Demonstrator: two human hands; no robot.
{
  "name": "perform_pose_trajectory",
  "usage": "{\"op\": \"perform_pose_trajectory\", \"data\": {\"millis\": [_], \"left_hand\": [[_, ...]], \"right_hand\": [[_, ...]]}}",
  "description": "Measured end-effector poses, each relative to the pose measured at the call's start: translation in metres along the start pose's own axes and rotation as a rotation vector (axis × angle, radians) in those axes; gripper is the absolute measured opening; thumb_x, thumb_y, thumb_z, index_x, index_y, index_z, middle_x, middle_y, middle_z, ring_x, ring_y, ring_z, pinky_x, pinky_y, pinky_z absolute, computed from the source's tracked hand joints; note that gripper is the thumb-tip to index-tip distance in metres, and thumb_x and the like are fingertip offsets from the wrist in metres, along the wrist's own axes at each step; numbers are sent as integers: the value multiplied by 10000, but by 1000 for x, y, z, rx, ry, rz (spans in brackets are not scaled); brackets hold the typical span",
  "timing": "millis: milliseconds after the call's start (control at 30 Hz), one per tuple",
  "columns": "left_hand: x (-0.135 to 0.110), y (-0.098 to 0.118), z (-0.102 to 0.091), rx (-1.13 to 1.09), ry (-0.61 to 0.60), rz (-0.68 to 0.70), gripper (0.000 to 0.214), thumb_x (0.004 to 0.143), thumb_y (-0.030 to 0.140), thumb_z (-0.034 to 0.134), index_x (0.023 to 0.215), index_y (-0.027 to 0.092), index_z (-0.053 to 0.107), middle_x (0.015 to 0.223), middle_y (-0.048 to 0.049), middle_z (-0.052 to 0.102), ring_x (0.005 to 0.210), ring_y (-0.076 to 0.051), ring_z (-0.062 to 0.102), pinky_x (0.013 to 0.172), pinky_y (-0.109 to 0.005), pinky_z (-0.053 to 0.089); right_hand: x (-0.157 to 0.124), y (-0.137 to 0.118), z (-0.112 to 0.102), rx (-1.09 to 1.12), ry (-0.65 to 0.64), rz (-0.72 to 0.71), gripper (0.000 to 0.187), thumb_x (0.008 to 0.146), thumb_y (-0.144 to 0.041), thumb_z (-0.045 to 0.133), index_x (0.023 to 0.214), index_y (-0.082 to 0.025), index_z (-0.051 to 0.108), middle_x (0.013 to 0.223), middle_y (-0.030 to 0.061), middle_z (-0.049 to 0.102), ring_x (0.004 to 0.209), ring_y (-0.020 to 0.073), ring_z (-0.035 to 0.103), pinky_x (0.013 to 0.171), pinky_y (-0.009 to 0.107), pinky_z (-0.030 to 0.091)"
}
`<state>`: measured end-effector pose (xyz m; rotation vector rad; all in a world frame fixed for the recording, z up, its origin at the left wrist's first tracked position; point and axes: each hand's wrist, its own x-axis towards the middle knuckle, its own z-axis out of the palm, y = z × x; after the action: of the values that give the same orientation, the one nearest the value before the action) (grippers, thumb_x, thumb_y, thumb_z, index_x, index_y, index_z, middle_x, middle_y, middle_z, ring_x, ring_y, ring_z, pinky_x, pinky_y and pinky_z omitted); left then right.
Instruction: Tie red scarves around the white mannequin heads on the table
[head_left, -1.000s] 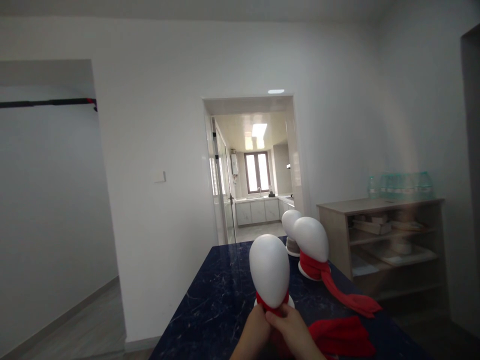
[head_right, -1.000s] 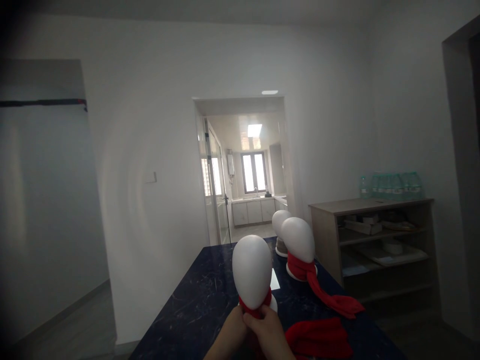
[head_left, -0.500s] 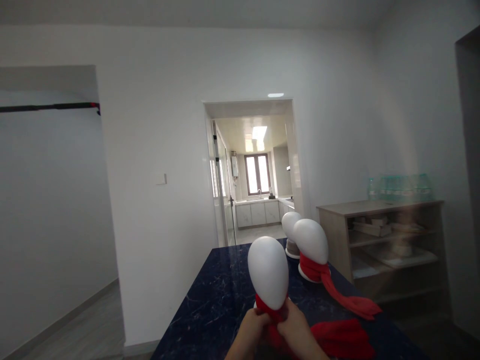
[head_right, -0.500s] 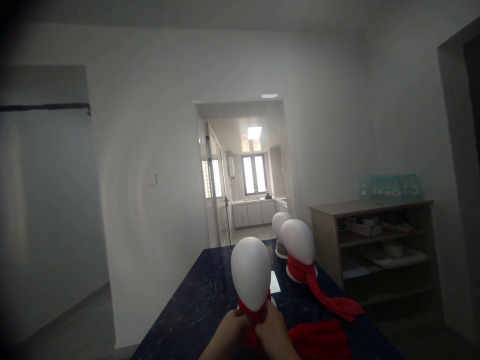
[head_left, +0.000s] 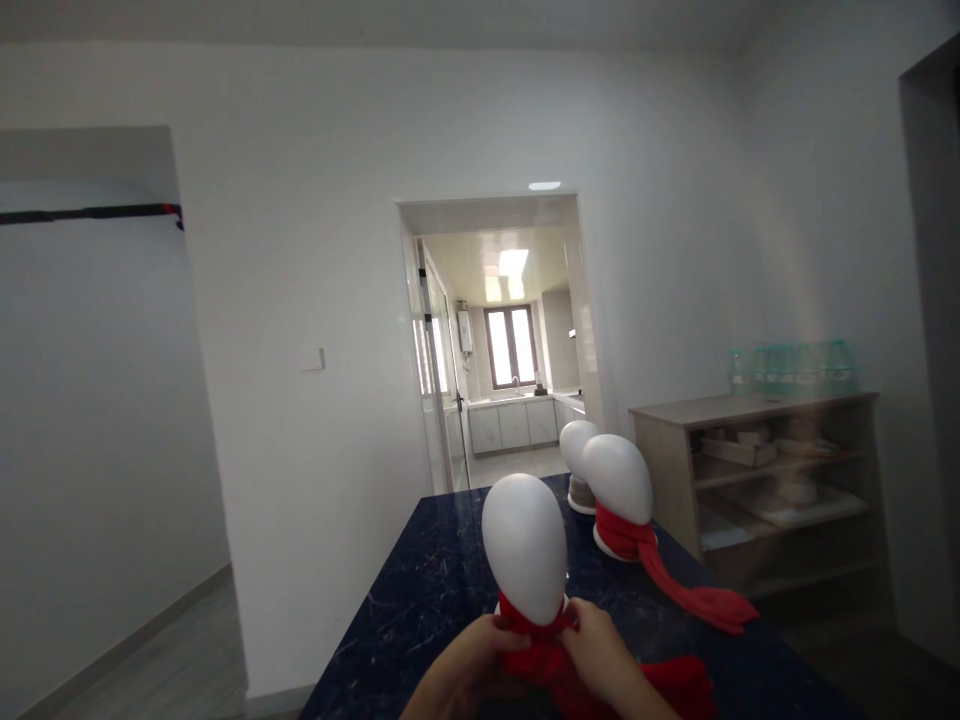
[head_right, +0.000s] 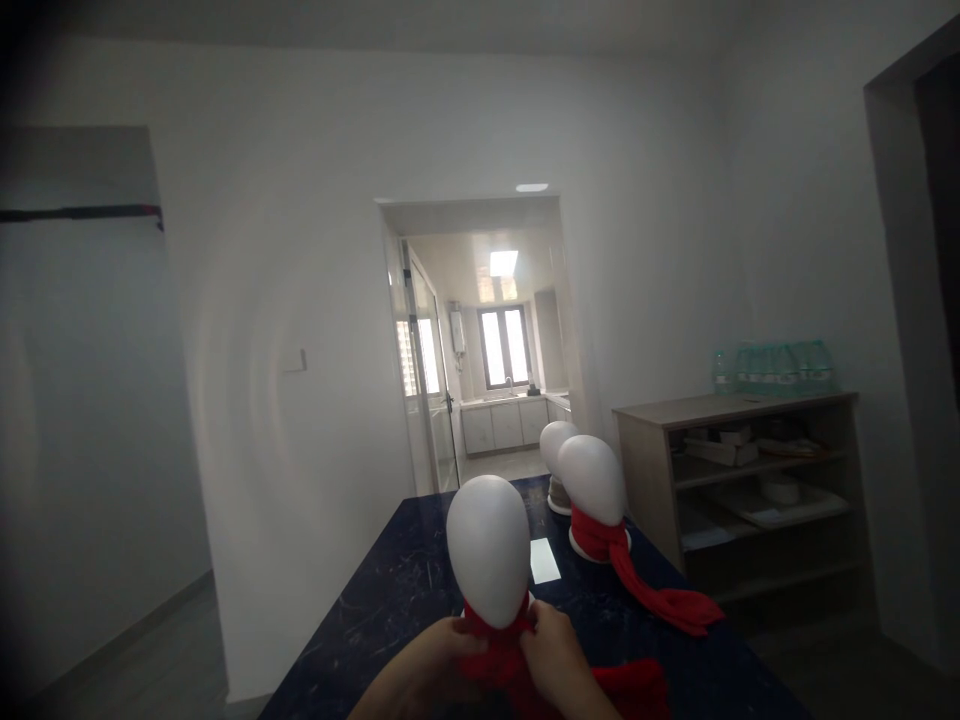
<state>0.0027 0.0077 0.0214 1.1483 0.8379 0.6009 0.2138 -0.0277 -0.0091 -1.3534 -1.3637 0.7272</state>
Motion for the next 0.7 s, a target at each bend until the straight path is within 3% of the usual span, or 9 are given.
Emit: {"op": "perform_pose_trajectory", "data": {"millis": [100,200,267,367,500,600,700], "left_hand": [[-8,12,-2,308,86,16,282,650,196,785,930,158,790,908,-118,795,766,-276,722,754,-426,555],[-12,20,-3,406,144,5,150,670,184,718,791,150,799,713,-75,762,572,-189,627,599,-321,489],[-12,20,-5,324,113,31,150,694,184,703,799,140,799,702,-68,766,560,-168,626,559,-270,456],[-8,9,-5,-69,41,88,211,780,225,706,937,109,787,885,-110,819,733,-197,734,666,-260,533],[0,-15,2,-499,120,76,256,871,279,705,1050,99,736,1010,-142,829,880,-240,785,863,-326,597],[3,-23,6,-564,99,50,358,881,313,722,1145,71,709,1081,-184,817,969,-287,789,911,-369,604],[4,-18,0,-429,66,65,455,823,344,793,1174,68,707,1101,-200,810,1005,-327,785,875,-387,613]], "right_hand": [[1,-1,3,70,-3,17,304,746,-140,546,942,-194,772,920,86,834,825,244,768,677,273,502],[-2,-5,3,89,-8,-6,273,745,-160,590,948,-197,769,928,83,832,843,249,768,692,278,510],[-4,-6,2,71,-3,-4,200,743,-198,648,907,-196,763,876,82,824,808,258,761,675,286,505],[-7,-4,1,63,-5,-10,154,761,-242,665,877,-198,755,814,76,815,749,259,746,643,293,491],[-5,2,2,20,10,-1,151,691,-166,647,796,-212,746,806,63,823,770,258,744,674,290,493],[-3,3,1,24,-22,-15,255,634,-106,604,812,-213,753,860,61,833,846,267,761,715,293,509],[-4,4,0,43,-53,-25,323,632,-87,546,855,-209,746,804,50,817,774,251,762,650,283,503]]}}
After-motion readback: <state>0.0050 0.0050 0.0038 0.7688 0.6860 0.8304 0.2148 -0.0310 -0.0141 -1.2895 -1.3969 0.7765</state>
